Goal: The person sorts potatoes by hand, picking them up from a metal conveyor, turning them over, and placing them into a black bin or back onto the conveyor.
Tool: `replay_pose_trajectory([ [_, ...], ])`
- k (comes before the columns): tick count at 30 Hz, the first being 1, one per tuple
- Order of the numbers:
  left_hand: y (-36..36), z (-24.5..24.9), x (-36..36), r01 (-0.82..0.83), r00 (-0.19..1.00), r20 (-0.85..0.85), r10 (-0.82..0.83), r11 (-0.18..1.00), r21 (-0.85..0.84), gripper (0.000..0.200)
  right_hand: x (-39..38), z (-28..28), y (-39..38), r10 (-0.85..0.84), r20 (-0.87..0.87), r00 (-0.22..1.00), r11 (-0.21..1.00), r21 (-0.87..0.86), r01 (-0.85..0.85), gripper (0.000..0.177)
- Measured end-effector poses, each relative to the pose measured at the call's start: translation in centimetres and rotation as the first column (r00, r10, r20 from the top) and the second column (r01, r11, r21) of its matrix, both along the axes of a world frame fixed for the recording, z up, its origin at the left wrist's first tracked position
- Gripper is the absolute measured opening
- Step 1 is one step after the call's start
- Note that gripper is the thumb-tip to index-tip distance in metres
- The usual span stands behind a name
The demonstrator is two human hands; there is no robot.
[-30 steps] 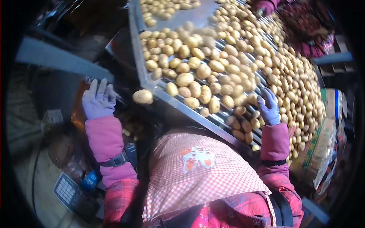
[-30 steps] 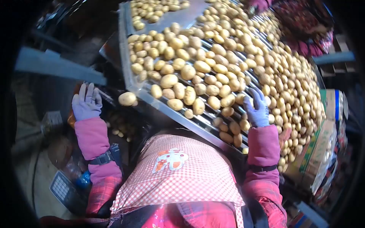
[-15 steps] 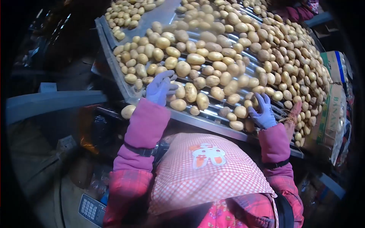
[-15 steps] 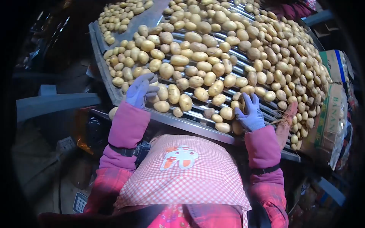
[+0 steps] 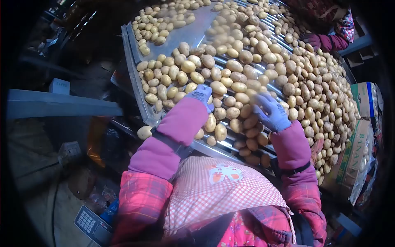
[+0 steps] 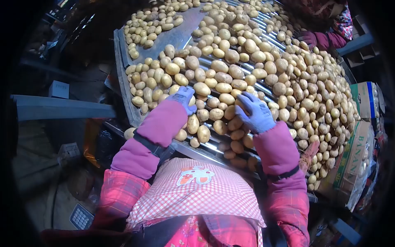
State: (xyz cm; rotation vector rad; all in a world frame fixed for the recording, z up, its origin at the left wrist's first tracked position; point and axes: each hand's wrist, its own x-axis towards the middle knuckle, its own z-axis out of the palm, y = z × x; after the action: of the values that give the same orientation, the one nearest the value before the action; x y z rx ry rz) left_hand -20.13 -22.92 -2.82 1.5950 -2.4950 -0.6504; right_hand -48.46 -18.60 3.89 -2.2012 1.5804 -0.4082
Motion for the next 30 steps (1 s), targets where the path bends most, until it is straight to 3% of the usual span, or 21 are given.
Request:
replay_pose_trajectory([
  [1, -0.5, -0.1, 0.2, -0.009, 1.000, 0.005, 0.009, 1.000, -0.005, 0.048, 0.5, -0.6, -1.8, 0.081, -0.032, 0.996, 0.992, -0.092, -0.084, 0.041],
  [2, -0.8, -0.4, 0.6, -0.087, 0.881, -0.397, 0.256, 0.914, 0.397, 0.049, 1.1, -1.6, -3.7, 0.082, -0.053, 0.995, 0.984, -0.154, -0.089, 0.040],
  [3, -0.7, -0.7, 1.0, 0.036, 0.564, -0.581, 0.587, 0.685, 0.728, 0.049, 1.8, -2.5, -5.6, 0.085, -0.071, 0.994, 0.973, -0.208, -0.098, 0.039],
  [4, 0.1, 1.9, 0.7, 0.220, 0.111, -0.578, 0.809, 0.547, 0.808, 0.049, 2.6, -2.2, -7.6, 0.124, -0.099, 0.987, 0.977, -0.162, -0.139, 0.038],
  [5, 0.7, 2.5, 0.8, 0.379, -0.130, -0.585, 0.801, 0.585, 0.717, 0.048, 3.0, -4.2, -9.8, 0.108, -0.185, 0.977, 0.933, -0.320, -0.164, 0.037],
  [7, 1.7, 3.6, 0.7, 0.384, -0.288, -0.523, 0.802, 0.597, 0.705, 0.049, 5.6, -4.3, -12.7, 0.046, -0.390, 0.920, 0.992, -0.089, -0.088, 0.040],
  [8, 1.5, 3.3, 0.7, 0.371, -0.294, -0.523, 0.800, 0.600, 0.709, 0.049, 6.4, -4.6, -13.6, 0.059, -0.384, 0.922, 0.991, -0.087, -0.100, 0.040],
  [10, 1.8, 2.4, 0.7, 0.201, -0.021, -0.776, 0.631, 0.763, 0.615, 0.052, 7.6, -5.6, -14.7, -0.046, -0.395, 0.917, 0.990, -0.143, -0.012, 0.035],
  [11, 2.0, 2.3, 0.7, 0.183, -0.031, -0.765, 0.643, 0.756, 0.628, 0.052, 7.5, -6.8, -15.7, -0.080, -0.332, 0.940, 0.992, -0.118, 0.043, 0.032],
  [13, 2.1, 2.3, 0.7, 0.433, -0.454, -0.249, 0.856, 0.456, 0.777, 0.054, 8.4, -4.5, -15.3, -0.085, -0.386, 0.919, 0.995, -0.077, 0.059, 0.031],
  [14, 2.7, 0.2, 0.6, 0.186, -0.148, -0.728, 0.669, 0.742, 0.644, 0.055, 8.0, -4.5, -16.2, -0.031, -0.354, 0.935, 0.997, 0.053, 0.053, 0.031],
  [15, 2.8, 1.1, 0.0, 0.303, -0.378, -0.492, 0.784, 0.607, 0.735, 0.056, 7.1, -5.3, -17.2, -0.001, -0.285, 0.959, 0.991, 0.128, 0.040, 0.035],
  [17, 2.3, 2.2, 0.0, 0.429, -0.456, -0.193, 0.869, 0.405, 0.808, 0.060, 5.9, -6.6, -17.5, -0.123, 0.116, 0.986, 0.953, 0.291, 0.085, 0.041],
  [19, 2.3, 2.6, 0.0, 0.428, -0.449, -0.186, 0.874, 0.393, 0.814, 0.062, 7.9, -4.8, -15.8, -0.192, 0.320, 0.928, 0.910, 0.411, 0.046, 0.047],
  [21, 2.3, 2.2, -0.2, 0.432, -0.430, -0.175, 0.885, 0.373, 0.821, 0.064, 9.0, -3.2, -13.9, 0.130, 0.480, 0.868, 0.880, 0.348, -0.324, 0.045],
  [23, 2.0, 1.2, -0.3, 0.398, -0.481, -0.153, 0.863, 0.370, 0.839, 0.063, 10.3, -4.1, -15.3, 0.021, 0.611, 0.792, 0.871, 0.377, -0.314, 0.050],
  [24, 2.3, 1.8, 0.1, 0.408, -0.426, -0.116, 0.897, 0.305, 0.861, 0.062, 10.7, -5.0, -16.3, -0.014, 0.578, 0.816, 0.932, 0.303, -0.198, 0.050],
  [25, 2.4, 1.6, 0.3, 0.400, -0.439, -0.121, 0.890, 0.315, 0.861, 0.062, 11.0, -6.2, -17.4, -0.013, 0.293, 0.956, 0.991, 0.130, -0.026, 0.051],
  [27, 2.5, 0.9, 0.2, 0.308, -0.409, -0.266, 0.873, 0.407, 0.860, 0.062, 12.9, -5.1, -16.6, 0.050, 0.046, 0.998, 0.984, 0.169, -0.057, 0.054],
  [28, 2.5, 0.7, 0.5, 0.391, -0.431, -0.228, 0.873, 0.408, 0.825, 0.062, 13.1, -7.9, -17.2, 0.080, -0.043, 0.996, 0.997, 0.022, -0.079, 0.056],
  [30, 2.3, 1.3, 0.2, 0.375, -0.456, -0.194, 0.869, 0.385, 0.843, 0.062, 13.3, -8.1, -17.5, 0.048, 0.031, 0.998, 0.998, 0.038, -0.049, 0.057],
])
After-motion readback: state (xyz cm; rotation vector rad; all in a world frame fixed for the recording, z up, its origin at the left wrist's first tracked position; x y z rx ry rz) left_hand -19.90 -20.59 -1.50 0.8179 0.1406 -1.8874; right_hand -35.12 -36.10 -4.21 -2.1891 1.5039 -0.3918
